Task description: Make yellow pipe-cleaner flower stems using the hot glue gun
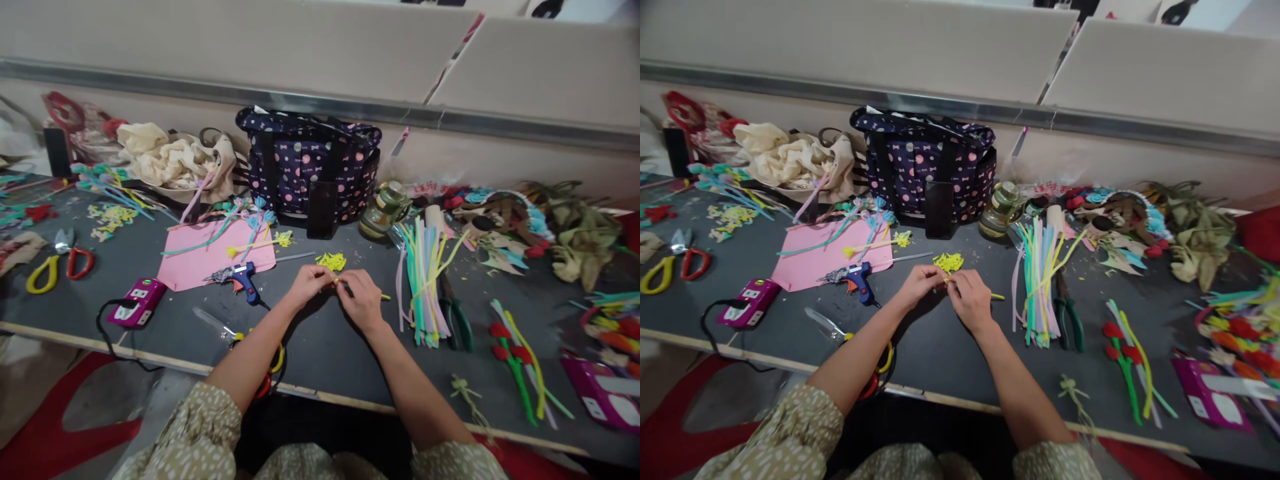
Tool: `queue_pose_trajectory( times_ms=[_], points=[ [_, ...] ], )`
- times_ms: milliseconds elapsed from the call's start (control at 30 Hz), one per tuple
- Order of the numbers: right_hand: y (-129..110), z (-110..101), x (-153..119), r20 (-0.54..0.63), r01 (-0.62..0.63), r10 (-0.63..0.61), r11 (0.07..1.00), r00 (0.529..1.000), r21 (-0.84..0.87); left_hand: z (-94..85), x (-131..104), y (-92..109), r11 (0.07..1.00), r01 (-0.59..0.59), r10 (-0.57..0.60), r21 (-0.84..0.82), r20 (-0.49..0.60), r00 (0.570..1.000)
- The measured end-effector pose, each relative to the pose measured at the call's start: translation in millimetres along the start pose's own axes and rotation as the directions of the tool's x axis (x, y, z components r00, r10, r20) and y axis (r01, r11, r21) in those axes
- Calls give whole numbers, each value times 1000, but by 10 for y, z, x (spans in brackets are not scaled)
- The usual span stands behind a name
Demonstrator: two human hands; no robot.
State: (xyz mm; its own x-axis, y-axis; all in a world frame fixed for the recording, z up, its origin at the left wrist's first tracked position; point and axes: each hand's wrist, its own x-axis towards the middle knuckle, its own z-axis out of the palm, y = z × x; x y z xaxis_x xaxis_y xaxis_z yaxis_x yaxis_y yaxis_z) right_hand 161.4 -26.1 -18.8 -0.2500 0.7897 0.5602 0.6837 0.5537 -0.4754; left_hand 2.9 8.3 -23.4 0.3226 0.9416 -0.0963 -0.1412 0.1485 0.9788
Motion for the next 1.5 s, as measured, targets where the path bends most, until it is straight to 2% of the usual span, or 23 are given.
queue_pose_trajectory(
  times_ms=[300,467,633,800,967,1133,1267,1367,1500],
  points=[
    [52,48,3,-16,-111,114,986,993,124,-26,-11,47,958,-118,106,260,58,993],
    [32,37,36,34,-235,233,940,972,247,-28,-19,106,907,-191,163,375,106,981],
    [54,37,67,104,-363,352,838,930,407,-46,-20,139,842,-297,245,451,172,954],
    [54,24,95,230,-512,472,650,851,561,-51,-29,153,810,-352,292,469,199,936],
    [35,33,128,280,-553,500,563,819,614,-45,-12,120,834,-308,263,458,161,951],
    [66,86,155,274,-575,559,481,783,661,-36,9,88,896,-182,171,404,65,983],
    [55,92,229,291,-601,574,476,766,642,-47,20,70,957,-62,70,285,-20,997],
    [-2,80,302,311,-608,567,468,763,641,-72,25,71,977,-28,41,211,-57,998],
    [-65,9,402,366,-600,487,523,793,605,-104,24,116,995,7,-1,97,-63,998]
  ],
)
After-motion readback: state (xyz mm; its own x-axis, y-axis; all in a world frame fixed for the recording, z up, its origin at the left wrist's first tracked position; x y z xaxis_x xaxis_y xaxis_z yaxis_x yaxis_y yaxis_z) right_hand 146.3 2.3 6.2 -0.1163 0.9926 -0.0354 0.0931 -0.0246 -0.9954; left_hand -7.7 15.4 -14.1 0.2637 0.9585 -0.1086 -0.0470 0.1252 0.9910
